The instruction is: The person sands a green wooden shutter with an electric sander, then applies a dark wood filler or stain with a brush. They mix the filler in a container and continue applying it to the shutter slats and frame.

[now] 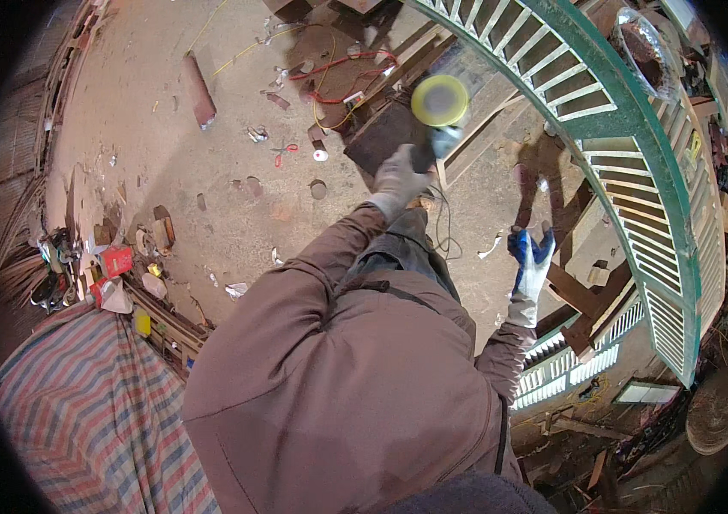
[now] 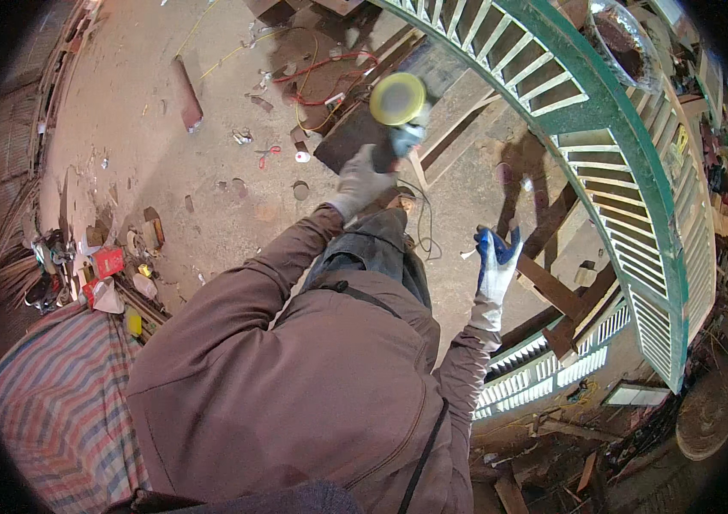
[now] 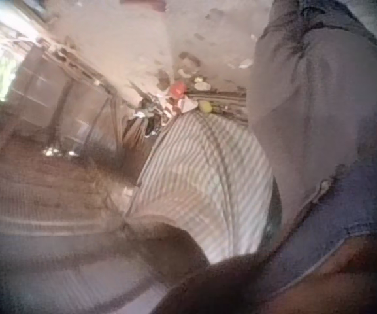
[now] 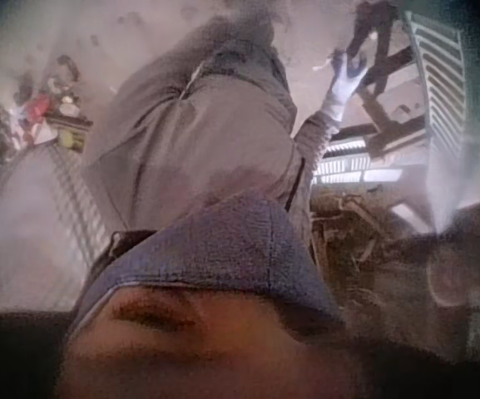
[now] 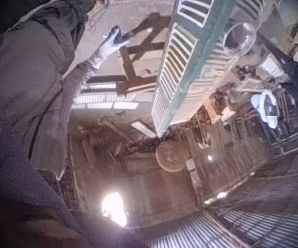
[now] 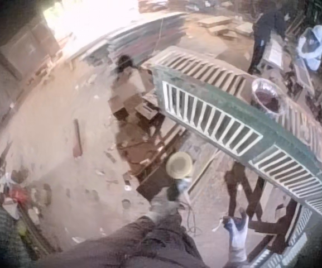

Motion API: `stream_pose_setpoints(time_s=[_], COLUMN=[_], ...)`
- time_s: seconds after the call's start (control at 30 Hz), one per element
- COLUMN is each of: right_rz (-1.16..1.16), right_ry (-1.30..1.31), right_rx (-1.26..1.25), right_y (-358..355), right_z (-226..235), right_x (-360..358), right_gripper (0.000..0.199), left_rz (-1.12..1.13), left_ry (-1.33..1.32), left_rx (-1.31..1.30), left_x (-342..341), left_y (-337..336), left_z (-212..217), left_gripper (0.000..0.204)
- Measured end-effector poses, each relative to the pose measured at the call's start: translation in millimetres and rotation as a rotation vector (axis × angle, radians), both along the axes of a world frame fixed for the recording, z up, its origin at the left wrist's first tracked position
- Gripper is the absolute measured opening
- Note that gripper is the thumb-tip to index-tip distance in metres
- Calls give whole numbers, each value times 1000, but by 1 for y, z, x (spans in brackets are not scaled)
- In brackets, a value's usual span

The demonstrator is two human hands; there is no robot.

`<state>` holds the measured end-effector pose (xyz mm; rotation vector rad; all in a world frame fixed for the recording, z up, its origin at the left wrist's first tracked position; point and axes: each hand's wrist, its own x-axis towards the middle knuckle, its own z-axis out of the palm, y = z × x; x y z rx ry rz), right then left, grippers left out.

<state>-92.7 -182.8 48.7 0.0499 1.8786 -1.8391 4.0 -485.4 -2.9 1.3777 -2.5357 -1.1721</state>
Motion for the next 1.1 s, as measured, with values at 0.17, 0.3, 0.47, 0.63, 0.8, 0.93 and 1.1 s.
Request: stream_pose_setpoints(time_s=[0.17, 0.3, 0.47, 0.63, 0.8, 0.93, 1.1], right_rz=[0, 43, 117, -35, -130, 182, 468], right_ry=[-100, 27, 139, 447, 683, 622, 638], right_rx=[143, 236, 349, 537, 678, 931, 894], right_y=[19, 42, 74, 140, 254, 261, 272], right_z=[-4, 6, 80, 192, 229, 203, 143], right_x=[-11, -34, -85, -188, -338, -436, -542], right_gripper=[68, 60, 52, 44, 42, 52, 56], left_rz=[107, 95, 58, 52, 83, 214, 537], left_ry=[-115, -193, -40, -140, 30, -180, -639], left_rx=[-57, -160, -297, -167, -50, -323, -240], left_x=[36, 42, 51, 44, 14, 49, -2], left_y=[-51, -49, -40, -48, -43, -52, -21], left_z=[-43, -70, -103, -91, -80, -111, -74], left_gripper=[66, 72, 76, 88, 89, 86, 93])
